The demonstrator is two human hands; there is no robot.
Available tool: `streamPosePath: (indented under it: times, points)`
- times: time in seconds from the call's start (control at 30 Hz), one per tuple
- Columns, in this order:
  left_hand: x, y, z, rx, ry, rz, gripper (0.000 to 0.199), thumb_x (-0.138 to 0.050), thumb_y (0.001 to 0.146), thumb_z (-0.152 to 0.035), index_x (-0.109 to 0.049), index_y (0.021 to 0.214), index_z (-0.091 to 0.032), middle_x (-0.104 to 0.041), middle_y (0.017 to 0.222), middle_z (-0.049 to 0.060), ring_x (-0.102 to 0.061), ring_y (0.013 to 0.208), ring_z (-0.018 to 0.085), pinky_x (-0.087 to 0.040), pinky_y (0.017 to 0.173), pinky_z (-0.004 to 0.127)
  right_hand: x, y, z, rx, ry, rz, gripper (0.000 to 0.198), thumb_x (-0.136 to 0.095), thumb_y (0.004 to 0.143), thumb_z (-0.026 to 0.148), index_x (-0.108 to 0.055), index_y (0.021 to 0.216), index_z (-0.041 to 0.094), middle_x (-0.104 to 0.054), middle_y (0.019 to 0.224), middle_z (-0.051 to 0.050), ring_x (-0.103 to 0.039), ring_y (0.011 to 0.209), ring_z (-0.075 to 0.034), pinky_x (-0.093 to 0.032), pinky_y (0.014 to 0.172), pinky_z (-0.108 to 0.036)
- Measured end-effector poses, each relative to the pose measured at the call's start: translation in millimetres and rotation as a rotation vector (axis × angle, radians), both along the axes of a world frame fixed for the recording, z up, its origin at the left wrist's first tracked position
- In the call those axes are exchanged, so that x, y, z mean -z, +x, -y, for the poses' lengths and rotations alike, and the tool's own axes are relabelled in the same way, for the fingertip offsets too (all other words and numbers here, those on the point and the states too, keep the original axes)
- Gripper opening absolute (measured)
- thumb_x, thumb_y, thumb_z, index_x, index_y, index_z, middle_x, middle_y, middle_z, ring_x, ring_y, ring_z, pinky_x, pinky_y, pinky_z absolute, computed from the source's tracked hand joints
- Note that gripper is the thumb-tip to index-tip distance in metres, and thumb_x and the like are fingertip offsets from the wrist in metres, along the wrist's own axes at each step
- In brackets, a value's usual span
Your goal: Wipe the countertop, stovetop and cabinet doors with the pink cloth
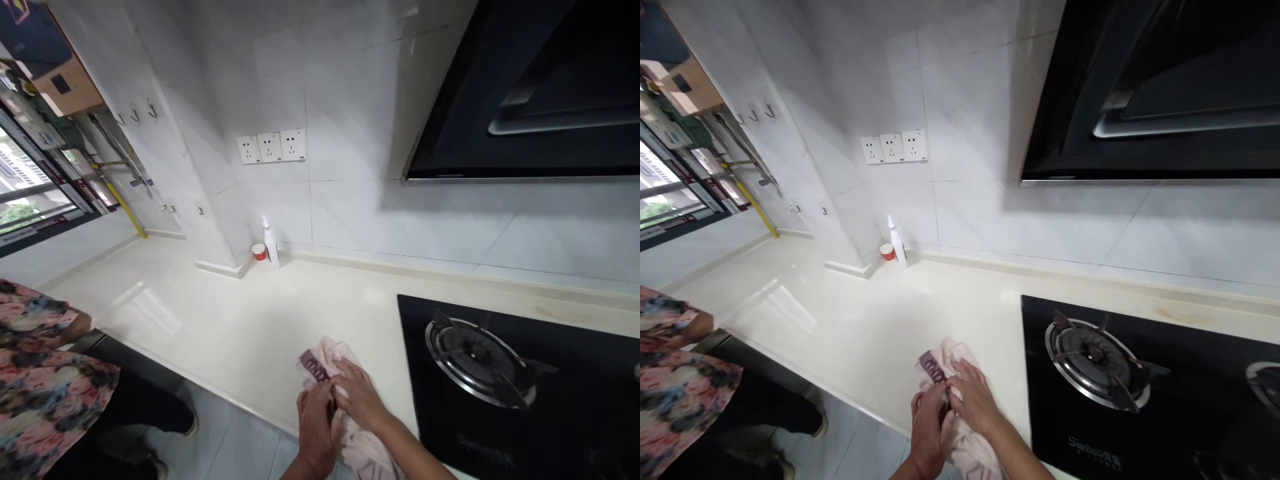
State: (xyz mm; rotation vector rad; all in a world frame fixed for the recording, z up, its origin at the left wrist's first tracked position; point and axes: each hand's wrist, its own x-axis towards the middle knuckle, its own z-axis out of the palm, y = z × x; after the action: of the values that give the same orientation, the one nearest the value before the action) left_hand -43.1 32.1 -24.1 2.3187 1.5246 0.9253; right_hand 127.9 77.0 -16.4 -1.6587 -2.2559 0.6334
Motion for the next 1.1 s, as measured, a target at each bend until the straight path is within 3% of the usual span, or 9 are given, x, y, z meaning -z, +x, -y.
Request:
streamPosePath:
  times: [0.13,0.27,0.4,0.57,0.67,0.77,0.9,1.0,1.1]
  points:
    - [-1.6,2.0,-1.1,0.05,-0.018,0.014,0.031,-0.05,0.098,-0.027,-0.065,0.126,-0.025,-0.07,0.131,0.006,-0.057,0.131,0.025,-0.04,0.108,0.046,0.6,55.4,4.7,0.262,0.082,0.147,0.035,-0.047,0.094,0.032,-0.071,0.12,0.028,-0.048,0.155,-0.007,-0.035,0.148,-0.026,-0.028,0.119,-0.047]
    - [1.0,1.7,-0.8,0.037,-0.006,0.013,0.031,-0.049,0.099,-0.025,-0.067,0.125,-0.023,-0.07,0.13,0.008,-0.057,0.13,0.025,-0.039,0.108,0.048,-1.1,91.4,6.2,0.407,0.112,0.289,0.041,-0.043,0.096,0.03,-0.067,0.128,0.025,-0.049,0.151,-0.012,-0.044,0.142,-0.028,-0.031,0.117,-0.05]
    - [1.5,1.3,0.0,0.05,0.004,-0.011,0.032,-0.05,0.098,-0.024,-0.066,0.125,-0.022,-0.07,0.13,0.009,-0.058,0.13,0.026,-0.04,0.108,0.048,5.7,73.5,28.8,0.439,0.158,0.321,0.04,-0.046,0.092,0.027,-0.069,0.123,0.018,-0.053,0.145,-0.017,-0.045,0.139,-0.033,-0.032,0.117,-0.051]
    - [0.0,1.3,0.2,0.047,0.017,-0.034,0.034,-0.051,0.098,-0.027,-0.063,0.128,-0.021,-0.069,0.129,0.01,-0.057,0.128,0.027,-0.041,0.107,0.049,42.3,29.5,84.5,0.384,0.309,0.22,0.035,-0.049,0.092,0.03,-0.071,0.117,0.019,-0.054,0.144,-0.017,-0.043,0.14,-0.036,-0.035,0.116,-0.055]
    - [-2.5,1.6,0.4,0.056,0.027,-0.031,0.035,-0.054,0.097,-0.03,-0.062,0.129,-0.02,-0.068,0.13,0.011,-0.057,0.127,0.027,-0.041,0.107,0.048,58.8,28.5,93.8,0.333,0.337,0.164,0.036,-0.048,0.092,0.03,-0.069,0.12,0.021,-0.051,0.149,-0.014,-0.04,0.143,-0.035,-0.034,0.118,-0.055]
    - [-2.9,2.1,1.2,0.03,0.043,-0.009,0.034,-0.055,0.096,-0.03,-0.064,0.127,-0.022,-0.065,0.135,0.01,-0.055,0.13,0.027,-0.041,0.107,0.047,52.4,38.2,62.1,0.345,0.292,0.144,0.051,-0.044,0.093,0.03,-0.057,0.141,0.018,-0.047,0.154,-0.013,-0.036,0.148,-0.032,-0.031,0.121,-0.053]
    - [1.3,2.5,1.6,-0.014,0.084,-0.01,0.035,-0.055,0.095,-0.032,-0.063,0.129,-0.024,-0.059,0.144,0.011,-0.05,0.136,0.029,-0.039,0.108,0.05,14.4,30.1,-17.7,0.35,0.066,0.16,0.071,-0.042,0.092,0.03,-0.032,0.16,0.015,-0.027,0.167,-0.013,-0.018,0.156,-0.033,-0.021,0.124,-0.054]
    - [3.8,2.3,0.8,-0.015,0.096,-0.003,0.039,-0.054,0.096,-0.035,-0.061,0.132,-0.024,-0.055,0.148,0.012,-0.046,0.139,0.03,-0.04,0.108,0.051,-12.6,-0.9,-64.4,0.194,-0.113,0.168,0.072,-0.045,0.091,0.031,-0.032,0.161,0.017,-0.01,0.171,-0.01,-0.004,0.158,-0.034,-0.009,0.126,-0.054]
    - [3.6,-1.8,2.2,-0.007,0.123,0.047,0.039,-0.052,0.096,-0.039,-0.061,0.129,-0.021,-0.049,0.151,0.014,-0.044,0.14,0.031,-0.042,0.108,0.051,-22.2,-41.6,-74.2,-0.011,-0.128,0.13,0.067,-0.05,0.091,0.033,-0.041,0.157,0.024,-0.009,0.172,-0.005,-0.002,0.158,-0.031,-0.006,0.127,-0.05]
